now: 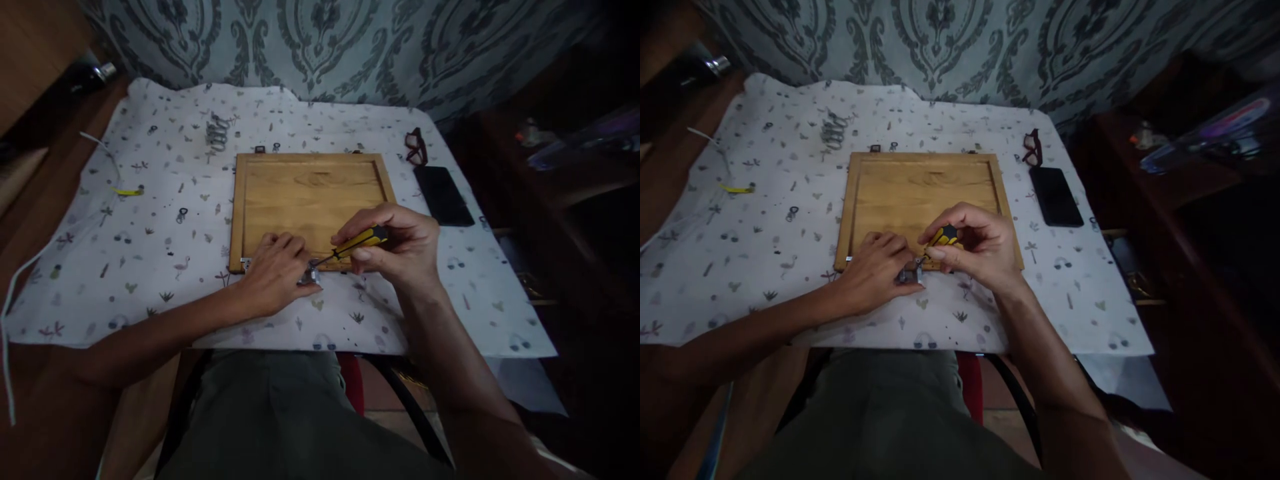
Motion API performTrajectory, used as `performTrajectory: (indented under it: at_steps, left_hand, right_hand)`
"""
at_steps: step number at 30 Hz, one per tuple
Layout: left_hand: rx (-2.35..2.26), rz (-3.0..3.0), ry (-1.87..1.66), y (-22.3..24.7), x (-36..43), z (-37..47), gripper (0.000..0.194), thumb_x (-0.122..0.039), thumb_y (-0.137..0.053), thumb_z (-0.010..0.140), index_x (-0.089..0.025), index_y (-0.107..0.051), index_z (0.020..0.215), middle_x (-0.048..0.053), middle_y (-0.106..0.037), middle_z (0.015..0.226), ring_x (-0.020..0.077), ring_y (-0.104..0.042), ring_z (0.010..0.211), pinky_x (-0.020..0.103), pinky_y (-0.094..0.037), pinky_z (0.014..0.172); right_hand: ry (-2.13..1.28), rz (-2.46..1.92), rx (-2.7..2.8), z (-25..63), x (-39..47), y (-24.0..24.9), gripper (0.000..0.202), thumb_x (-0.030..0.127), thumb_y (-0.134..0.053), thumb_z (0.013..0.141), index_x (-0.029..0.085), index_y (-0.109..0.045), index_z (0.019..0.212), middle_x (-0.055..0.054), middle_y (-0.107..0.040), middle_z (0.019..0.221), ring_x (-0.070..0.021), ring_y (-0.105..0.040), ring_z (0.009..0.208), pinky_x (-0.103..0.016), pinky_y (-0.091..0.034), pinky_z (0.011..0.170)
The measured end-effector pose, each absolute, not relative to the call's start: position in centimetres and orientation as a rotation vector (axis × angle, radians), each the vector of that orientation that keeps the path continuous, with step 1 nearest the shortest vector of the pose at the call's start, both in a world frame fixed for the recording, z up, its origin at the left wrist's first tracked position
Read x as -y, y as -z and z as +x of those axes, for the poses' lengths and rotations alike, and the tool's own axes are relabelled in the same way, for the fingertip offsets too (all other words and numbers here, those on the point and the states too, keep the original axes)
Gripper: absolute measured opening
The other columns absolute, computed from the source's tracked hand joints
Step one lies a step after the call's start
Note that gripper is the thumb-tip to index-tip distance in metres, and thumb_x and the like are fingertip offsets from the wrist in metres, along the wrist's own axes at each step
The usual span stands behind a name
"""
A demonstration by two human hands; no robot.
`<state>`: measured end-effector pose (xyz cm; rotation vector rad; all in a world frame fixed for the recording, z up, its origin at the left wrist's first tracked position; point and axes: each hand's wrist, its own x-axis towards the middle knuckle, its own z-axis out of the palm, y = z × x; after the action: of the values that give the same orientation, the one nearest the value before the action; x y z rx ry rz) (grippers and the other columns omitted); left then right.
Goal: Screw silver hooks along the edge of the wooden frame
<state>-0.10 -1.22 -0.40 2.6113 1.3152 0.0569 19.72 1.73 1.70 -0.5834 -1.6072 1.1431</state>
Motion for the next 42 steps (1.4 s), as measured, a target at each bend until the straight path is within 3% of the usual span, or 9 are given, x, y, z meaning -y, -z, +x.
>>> performTrajectory:
  at_steps: [6,12,24,32,38,42]
  left_hand:
    - [-1.304,2.655,-0.075,0.6,1.2,-0.1,0.049,-0.058,-0.068,0.093,-0.012,-0.071,0.11,0.011,-0.066,0.109,0.0294,-0.056,0.111,0.041,-0.038,0.094]
    - [-1.288,2.622,-0.066,0.6,1.2,-0.2,0.05,-0.059,-0.068,0.092,-0.012,-0.072,0.112,0.011,-0.065,0.111,0.0295,-0.055,0.112,0.042,-0.038,0.096]
    - [-1.268,2.626,-0.122,0.6,1.2,-0.2,0.046,-0.057,-0.067,0.094,-0.013,-0.071,0.108,0.012,-0.066,0.108,0.0298,-0.056,0.11,0.044,-0.04,0.095]
    - [-1.279,2.6,-0.084,0.5,1.2,-0.1,0.05,-0.058,-0.067,0.093,-0.011,-0.071,0.112,0.012,-0.066,0.112,0.0308,-0.055,0.115,0.043,-0.037,0.097]
    - [-1.284,2.626,-0.099,0.6,1.2,-0.1,0.051,-0.058,-0.068,0.093,-0.012,-0.07,0.114,0.012,-0.066,0.112,0.0301,-0.057,0.113,0.043,-0.039,0.096]
    - [-1.293,2.615,-0.081,0.6,1.2,-0.1,0.05,-0.058,-0.067,0.093,-0.012,-0.071,0.111,0.013,-0.066,0.113,0.0308,-0.057,0.114,0.044,-0.039,0.097]
  right_hand:
    - [-1.213,-0.67,1.625,20.4,-1.2,-1.6,0.022,0.028,-0.087,0.08,0.027,-0.082,0.102,0.0,-0.082,0.089,-0.0091,-0.071,0.06,-0.016,-0.058,0.046]
    - [-1.124,-0.607,1.673,20.2,-1.5,-1.1,0.02,0.026,-0.088,0.078,0.025,-0.083,0.097,-0.002,-0.081,0.086,-0.0113,-0.068,0.058,-0.018,-0.051,0.037]
    - [-1.152,-0.535,1.665,20.5,-1.8,-0.8,0.028,0.029,-0.087,0.08,0.028,-0.081,0.107,-0.003,-0.08,0.091,-0.0157,-0.071,0.066,-0.022,-0.051,0.038]
    - [-1.089,-0.575,1.594,20.3,-1.5,-0.6,0.027,0.027,-0.091,0.075,0.03,-0.079,0.099,-0.001,-0.08,0.083,-0.0167,-0.073,0.063,-0.025,-0.055,0.042]
    - [-1.083,-0.608,1.693,20.6,-1.3,-0.9,0.034,0.033,-0.086,0.081,0.032,-0.08,0.114,-0.003,-0.08,0.092,-0.015,-0.071,0.064,-0.025,-0.057,0.047]
    - [-1.063,-0.549,1.824,20.9,-1.5,-1.5,0.033,0.026,-0.082,0.086,0.032,-0.08,0.119,-0.004,-0.079,0.095,-0.014,-0.069,0.066,-0.023,-0.053,0.045]
